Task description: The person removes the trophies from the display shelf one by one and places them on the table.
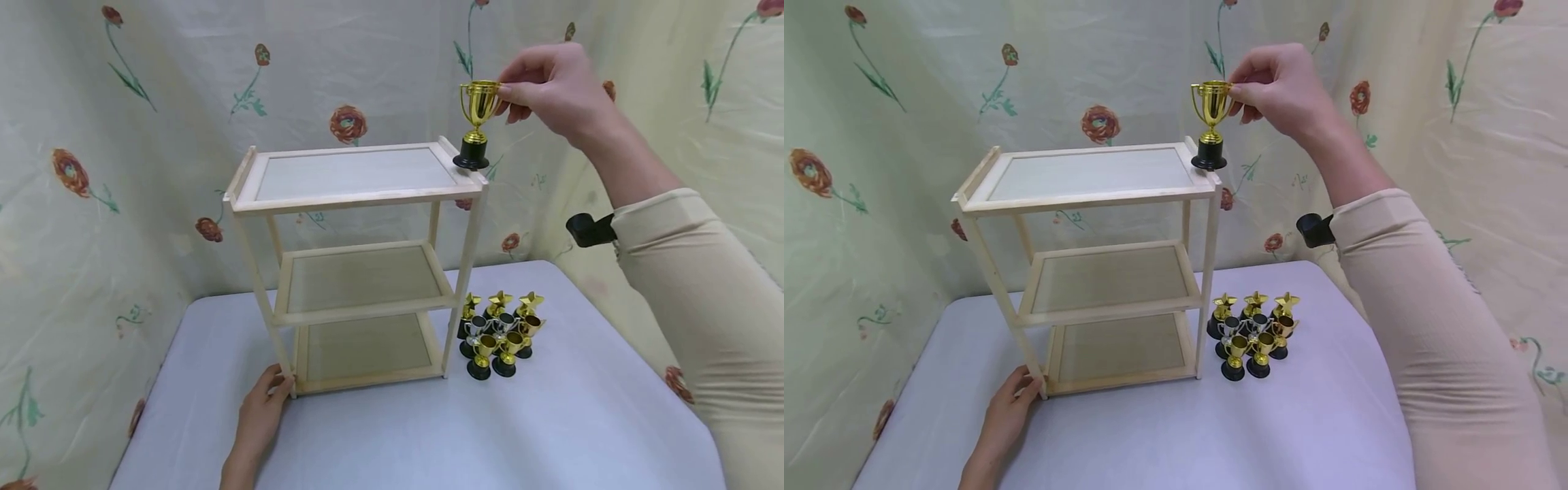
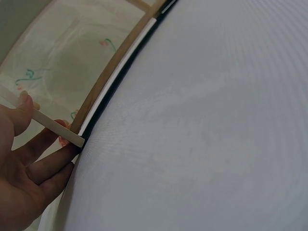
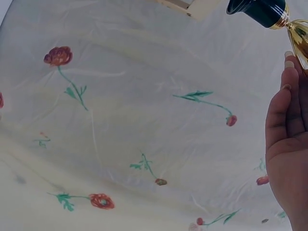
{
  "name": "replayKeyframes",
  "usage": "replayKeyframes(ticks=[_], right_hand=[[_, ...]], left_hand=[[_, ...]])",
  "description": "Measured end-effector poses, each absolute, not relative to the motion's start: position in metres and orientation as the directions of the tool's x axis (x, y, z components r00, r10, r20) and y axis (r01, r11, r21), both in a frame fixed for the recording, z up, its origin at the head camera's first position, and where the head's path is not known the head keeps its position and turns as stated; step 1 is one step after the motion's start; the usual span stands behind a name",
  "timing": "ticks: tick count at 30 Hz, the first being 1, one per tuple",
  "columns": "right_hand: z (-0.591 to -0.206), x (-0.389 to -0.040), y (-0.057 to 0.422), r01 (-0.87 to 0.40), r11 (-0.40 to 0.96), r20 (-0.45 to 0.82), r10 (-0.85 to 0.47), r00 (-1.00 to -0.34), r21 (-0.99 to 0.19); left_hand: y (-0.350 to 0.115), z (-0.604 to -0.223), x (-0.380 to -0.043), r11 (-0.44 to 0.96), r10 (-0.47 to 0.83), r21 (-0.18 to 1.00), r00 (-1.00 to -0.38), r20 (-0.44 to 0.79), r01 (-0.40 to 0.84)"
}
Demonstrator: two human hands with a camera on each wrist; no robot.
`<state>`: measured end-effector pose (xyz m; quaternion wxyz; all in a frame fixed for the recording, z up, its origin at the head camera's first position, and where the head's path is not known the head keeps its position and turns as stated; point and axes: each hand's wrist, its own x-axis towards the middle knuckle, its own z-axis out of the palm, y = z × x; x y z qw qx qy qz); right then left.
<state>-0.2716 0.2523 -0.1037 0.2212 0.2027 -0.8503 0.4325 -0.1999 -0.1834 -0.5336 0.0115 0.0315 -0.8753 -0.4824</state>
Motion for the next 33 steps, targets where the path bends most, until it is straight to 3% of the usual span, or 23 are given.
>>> replayKeyframes(ticks=[18, 33], right_hand=[[-0.114, -0.263, 0.290, -0.504, 0.504, 0.524, -0.114, -0.844, -0.701], [-0.143, -0.252, 0.330, -0.424, 0.568, 0.446, -0.109, -0.888, -0.706]], left_hand=[[-0.187, -0.532, -0.199, 0.524, -0.048, 0.851, -0.999, -0.022, -0.044], [-0.184, -0.532, -0.198, 0.517, -0.050, 0.854, -0.998, -0.032, -0.053]])
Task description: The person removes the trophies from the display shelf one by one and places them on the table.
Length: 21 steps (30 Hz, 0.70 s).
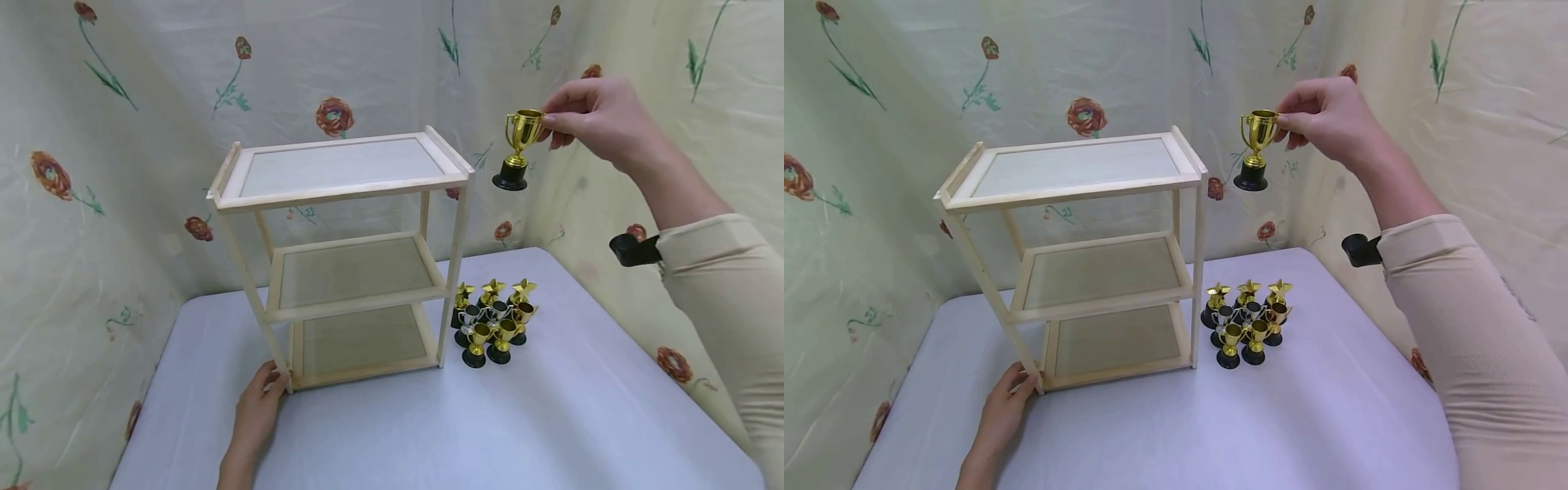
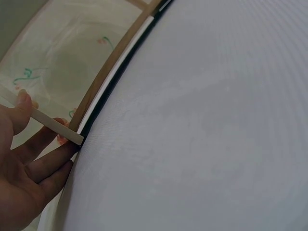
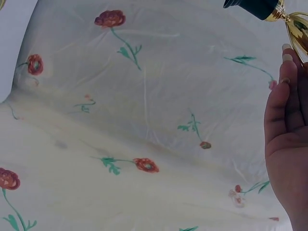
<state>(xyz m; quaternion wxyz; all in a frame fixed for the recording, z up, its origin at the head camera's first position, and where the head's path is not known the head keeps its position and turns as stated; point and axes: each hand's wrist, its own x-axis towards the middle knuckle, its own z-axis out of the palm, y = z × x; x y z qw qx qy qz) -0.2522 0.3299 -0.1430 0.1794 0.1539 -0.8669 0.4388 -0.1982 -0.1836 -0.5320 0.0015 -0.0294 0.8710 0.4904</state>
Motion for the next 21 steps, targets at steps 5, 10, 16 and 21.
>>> replayKeyframes(ticks=[5, 10, 16, 21], right_hand=[[-0.154, -0.249, 0.337, -0.385, 0.624, 0.411, -0.110, -0.905, -0.680], [-0.166, -0.247, 0.341, -0.373, 0.660, 0.390, -0.130, -0.912, -0.652], [-0.183, -0.241, 0.343, -0.345, 0.688, 0.352, -0.138, -0.926, -0.639], [-0.198, -0.236, 0.345, -0.320, 0.713, 0.314, -0.147, -0.938, -0.624]], left_hand=[[-0.184, -0.534, -0.198, 0.517, -0.048, 0.854, -0.998, -0.037, -0.056], [-0.183, -0.534, -0.198, 0.519, -0.051, 0.853, -0.998, -0.037, -0.058], [-0.182, -0.533, -0.197, 0.516, -0.056, 0.854, -0.998, -0.038, -0.061], [-0.182, -0.533, -0.197, 0.517, -0.056, 0.854, -0.998, -0.031, -0.055]])
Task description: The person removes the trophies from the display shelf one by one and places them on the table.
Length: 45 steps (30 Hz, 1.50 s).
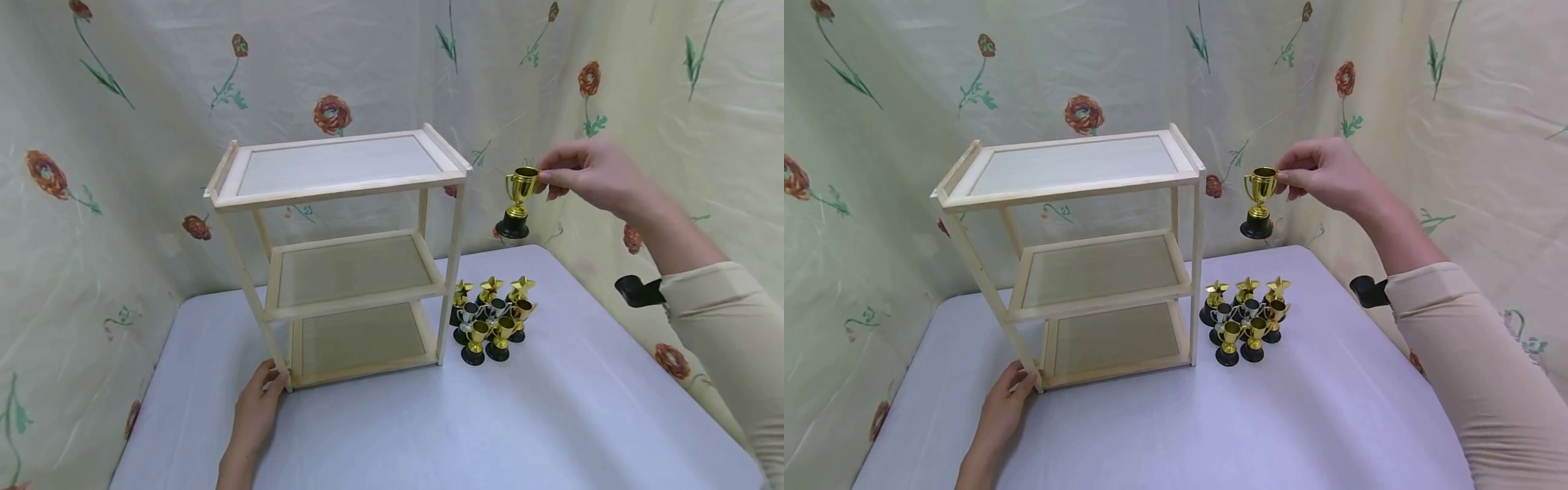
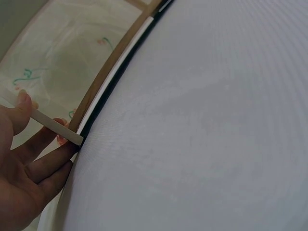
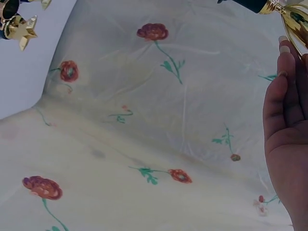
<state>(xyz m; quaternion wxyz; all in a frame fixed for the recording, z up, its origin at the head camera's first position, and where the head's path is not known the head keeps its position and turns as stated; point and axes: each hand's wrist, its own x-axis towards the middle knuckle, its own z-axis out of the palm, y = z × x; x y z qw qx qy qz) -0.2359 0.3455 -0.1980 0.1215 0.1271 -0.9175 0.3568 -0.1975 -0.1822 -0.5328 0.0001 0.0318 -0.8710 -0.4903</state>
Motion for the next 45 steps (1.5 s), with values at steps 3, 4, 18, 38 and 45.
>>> replayKeyframes(ticks=[3, 4, 18, 38, 45], right_hand=[[-0.206, -0.235, 0.347, -0.307, 0.735, 0.299, -0.148, -0.943, -0.604], [-0.208, -0.235, 0.348, -0.301, 0.741, 0.294, -0.146, -0.945, -0.600], [-0.235, -0.238, 0.355, -0.283, 0.717, 0.270, -0.136, -0.953, -0.637], [-0.267, -0.231, 0.372, -0.238, 0.736, 0.207, -0.134, -0.969, -0.633], [-0.282, -0.228, 0.380, -0.201, 0.734, 0.166, -0.121, -0.979, -0.649]], left_hand=[[-0.183, -0.533, -0.198, 0.519, -0.056, 0.853, -0.998, -0.033, -0.057], [-0.183, -0.533, -0.198, 0.519, -0.056, 0.853, -0.998, -0.034, -0.058], [-0.183, -0.532, -0.198, 0.511, -0.049, 0.857, -0.998, -0.050, -0.068], [-0.182, -0.532, -0.198, 0.514, -0.063, 0.855, -0.997, -0.040, -0.066], [-0.182, -0.533, -0.198, 0.513, -0.058, 0.856, -0.998, -0.037, -0.061]])
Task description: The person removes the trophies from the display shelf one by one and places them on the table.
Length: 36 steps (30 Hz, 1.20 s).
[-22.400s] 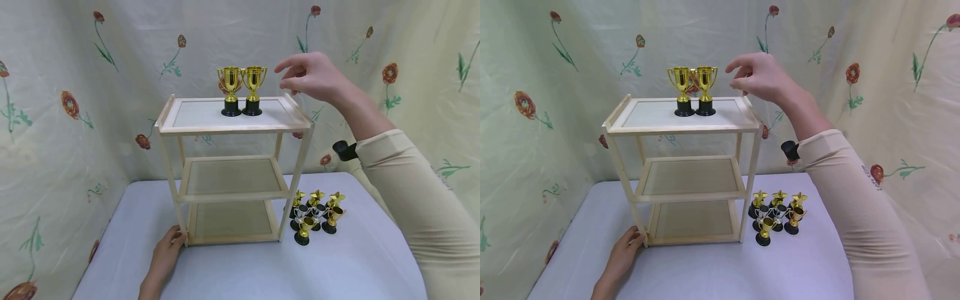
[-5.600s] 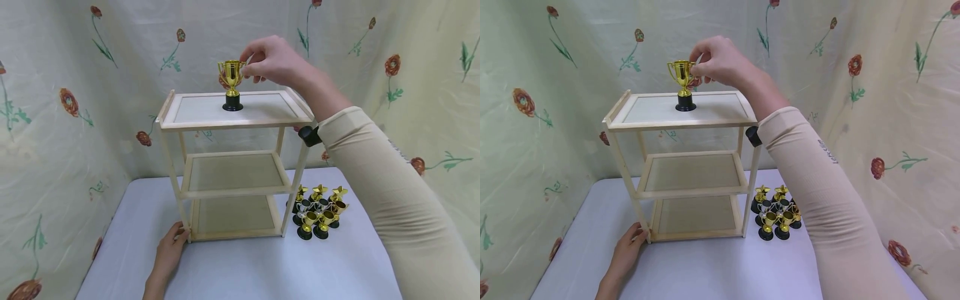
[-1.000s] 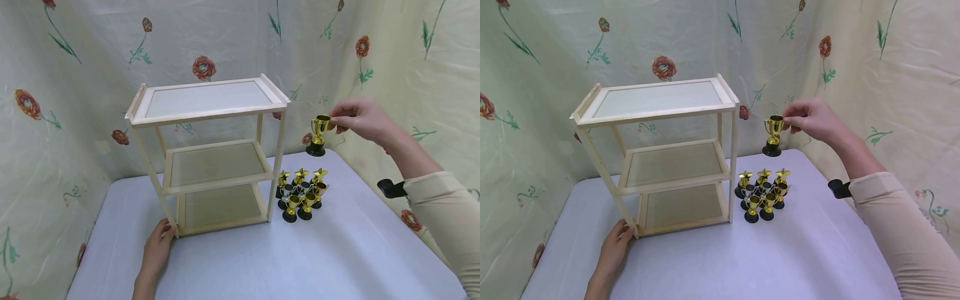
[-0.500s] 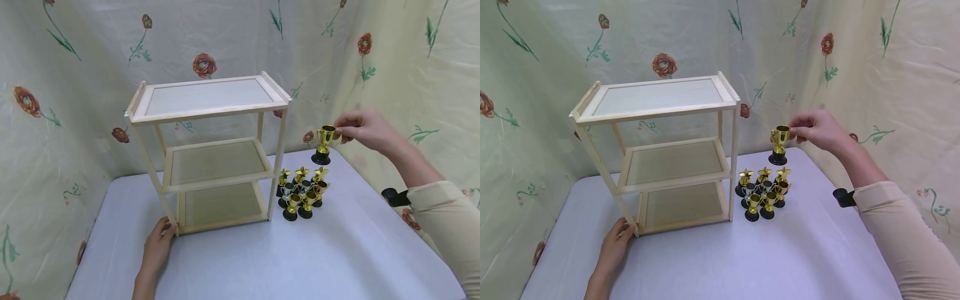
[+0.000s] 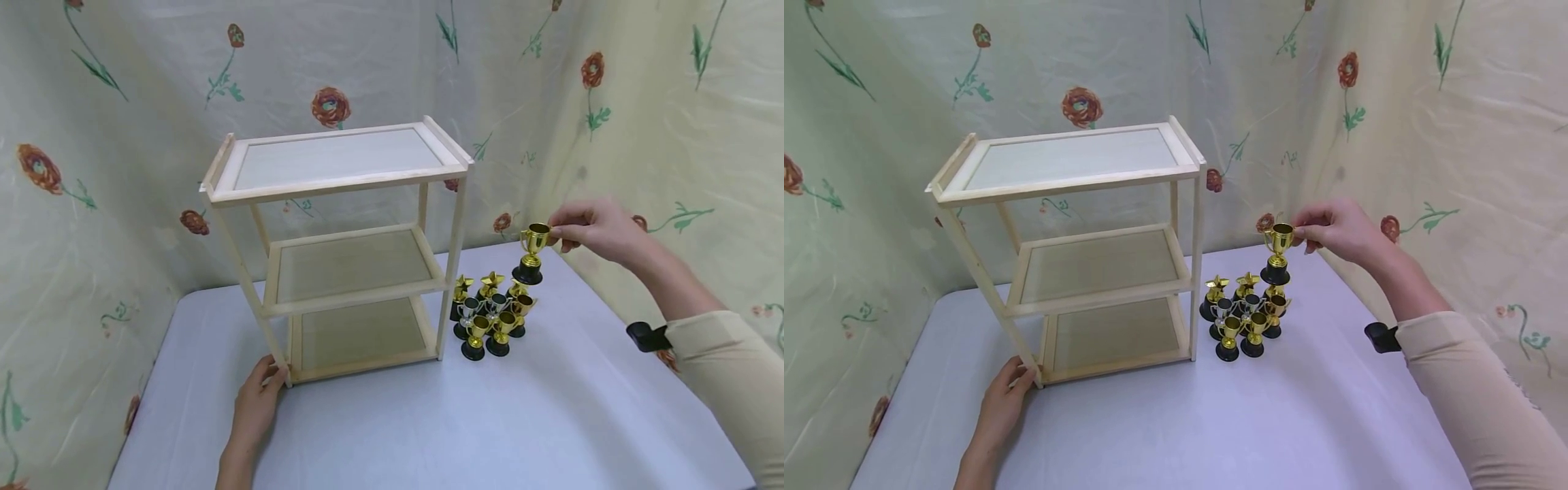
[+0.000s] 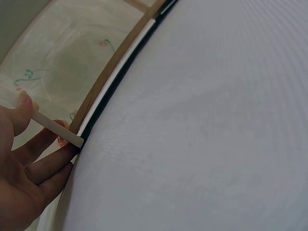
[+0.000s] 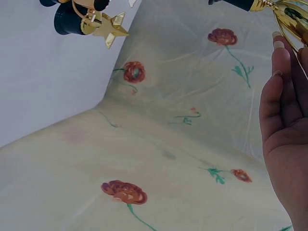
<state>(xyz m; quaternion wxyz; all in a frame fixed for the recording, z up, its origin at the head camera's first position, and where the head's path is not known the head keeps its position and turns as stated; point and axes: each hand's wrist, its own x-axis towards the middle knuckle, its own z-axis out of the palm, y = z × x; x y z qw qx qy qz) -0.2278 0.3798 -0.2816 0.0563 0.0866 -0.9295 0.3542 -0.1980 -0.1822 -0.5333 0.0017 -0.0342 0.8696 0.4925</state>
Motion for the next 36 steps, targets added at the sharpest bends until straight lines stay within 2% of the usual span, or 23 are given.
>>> replayKeyframes(ticks=[13, 25, 36], right_hand=[[-0.305, -0.222, 0.388, -0.179, 0.719, 0.133, -0.120, -0.984, -0.671], [-0.329, -0.220, 0.401, -0.186, 0.760, 0.098, -0.161, -0.982, -0.623], [-0.353, -0.216, 0.412, -0.119, 0.743, 0.037, -0.126, -0.991, -0.659]], left_hand=[[-0.183, -0.533, -0.199, 0.514, -0.061, 0.856, -0.998, -0.031, -0.058], [-0.182, -0.533, -0.196, 0.514, -0.063, 0.855, -0.997, -0.040, -0.067], [-0.183, -0.533, -0.197, 0.512, -0.058, 0.857, -0.998, -0.036, -0.061]])
